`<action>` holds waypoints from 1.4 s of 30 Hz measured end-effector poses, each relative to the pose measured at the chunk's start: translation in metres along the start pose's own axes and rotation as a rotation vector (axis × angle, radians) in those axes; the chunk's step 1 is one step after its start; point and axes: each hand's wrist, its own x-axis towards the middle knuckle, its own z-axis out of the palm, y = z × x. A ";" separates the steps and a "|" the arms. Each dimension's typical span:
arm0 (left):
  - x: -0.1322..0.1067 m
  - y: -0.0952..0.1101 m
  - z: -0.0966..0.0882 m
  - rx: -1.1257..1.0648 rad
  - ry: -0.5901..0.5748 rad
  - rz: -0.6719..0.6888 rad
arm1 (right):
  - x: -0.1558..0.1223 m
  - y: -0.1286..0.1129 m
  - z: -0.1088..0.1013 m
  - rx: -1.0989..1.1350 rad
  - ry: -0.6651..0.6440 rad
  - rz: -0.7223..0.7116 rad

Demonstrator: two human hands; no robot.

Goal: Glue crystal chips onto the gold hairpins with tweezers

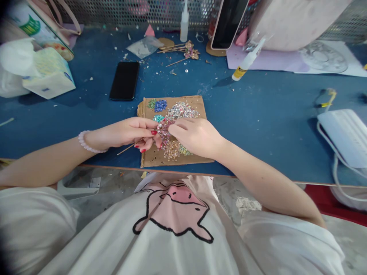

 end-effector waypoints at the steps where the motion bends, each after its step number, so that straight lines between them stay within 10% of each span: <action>1: 0.000 0.000 0.000 -0.003 0.000 -0.005 | 0.000 0.000 0.001 0.000 -0.002 -0.002; 42: -0.002 0.006 0.003 0.070 0.009 -0.030 | -0.001 -0.001 -0.001 0.017 -0.050 0.035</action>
